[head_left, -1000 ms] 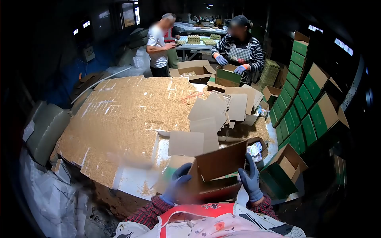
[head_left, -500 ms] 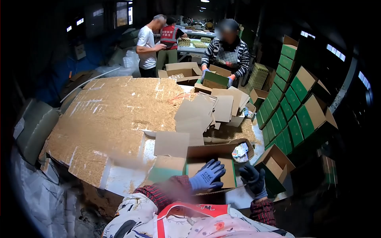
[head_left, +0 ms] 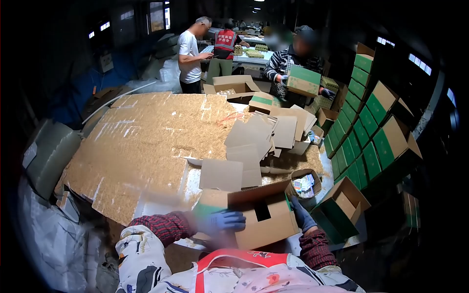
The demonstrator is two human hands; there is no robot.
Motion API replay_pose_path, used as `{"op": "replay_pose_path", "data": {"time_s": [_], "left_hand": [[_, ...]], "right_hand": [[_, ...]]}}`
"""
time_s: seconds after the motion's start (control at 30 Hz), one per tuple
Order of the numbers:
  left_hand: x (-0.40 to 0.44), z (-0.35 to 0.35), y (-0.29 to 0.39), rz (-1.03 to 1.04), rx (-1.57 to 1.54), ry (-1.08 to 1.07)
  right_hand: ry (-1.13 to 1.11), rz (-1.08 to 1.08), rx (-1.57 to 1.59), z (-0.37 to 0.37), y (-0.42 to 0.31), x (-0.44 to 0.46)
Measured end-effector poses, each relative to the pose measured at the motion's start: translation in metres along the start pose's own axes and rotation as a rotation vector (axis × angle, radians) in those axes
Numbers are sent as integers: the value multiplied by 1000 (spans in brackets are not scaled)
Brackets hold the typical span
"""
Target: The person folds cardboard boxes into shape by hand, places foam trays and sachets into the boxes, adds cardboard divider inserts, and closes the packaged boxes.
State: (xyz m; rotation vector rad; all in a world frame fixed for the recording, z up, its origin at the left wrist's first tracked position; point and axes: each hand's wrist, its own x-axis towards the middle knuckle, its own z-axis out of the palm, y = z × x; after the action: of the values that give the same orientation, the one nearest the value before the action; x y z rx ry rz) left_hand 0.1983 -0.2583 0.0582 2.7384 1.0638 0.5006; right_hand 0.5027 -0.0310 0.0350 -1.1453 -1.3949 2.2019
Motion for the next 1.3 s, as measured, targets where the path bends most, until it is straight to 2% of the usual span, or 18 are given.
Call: {"op": "replay_pose_path", "data": {"time_s": [0.03, 0.1, 0.17, 0.23, 0.3, 0.4, 0.5, 0.53, 0.57, 0.6, 0.77, 0.87, 0.9, 0.93, 1.03, 1.1, 1.23, 1.3], "left_hand": [[1, -8, -7, -78, -50, 55], [9, -25, -25, -57, -23, 293], [9, -34, -36, -275, -82, 569], [11, -2, -52, -562, -478, 941], [12, -27, -43, -580, -1667, 1316], [-1, -49, -34, -353, -2089, 1204], [1, -47, -22, -322, -2223, 1107], [5, -41, -16, -328, -2236, 1099], [9, -36, -9, -328, -2225, 1117], [16, -37, -2, -319, -2185, 1144], [46, -75, 21, -334, -1681, 1335], [43, -97, 9, -455, -946, 1235], [38, -95, -2, -497, -343, 1218], [34, -91, -9, -456, -541, 1056], [27, -85, -29, -384, -257, 859], [17, -36, -37, -545, -174, 810], [-22, 47, -37, -597, -1765, 1024], [-23, 36, -21, -538, -2124, 1066]], "right_hand": [[-132, 108, 254, 13, -20, -28], [-238, 12, 363, 7, -37, -39], [-187, -263, 303, 20, -57, -48], [-204, -571, -182, 59, -88, -69], [-350, -516, -114, 69, -104, -81], [-315, -506, -221, 74, -101, -81], [-337, -626, 12, 66, -79, -67], [-315, -409, 166, 58, -59, -59], [-260, -200, 341, 50, -39, -50], [-232, -174, 350, 52, -32, -50], [-170, -359, 100, 63, -26, -71], [-149, -417, 37, 64, -24, -79], [-144, -432, 28, 64, -23, -81], [-141, -444, 21, 65, -21, -84], [-123, -472, -5, 66, -15, -90], [-102, -488, -26, 66, -11, -91], [56, -557, -373, 63, 8, -89], [51, -534, -221, 61, 21, -87]]}}
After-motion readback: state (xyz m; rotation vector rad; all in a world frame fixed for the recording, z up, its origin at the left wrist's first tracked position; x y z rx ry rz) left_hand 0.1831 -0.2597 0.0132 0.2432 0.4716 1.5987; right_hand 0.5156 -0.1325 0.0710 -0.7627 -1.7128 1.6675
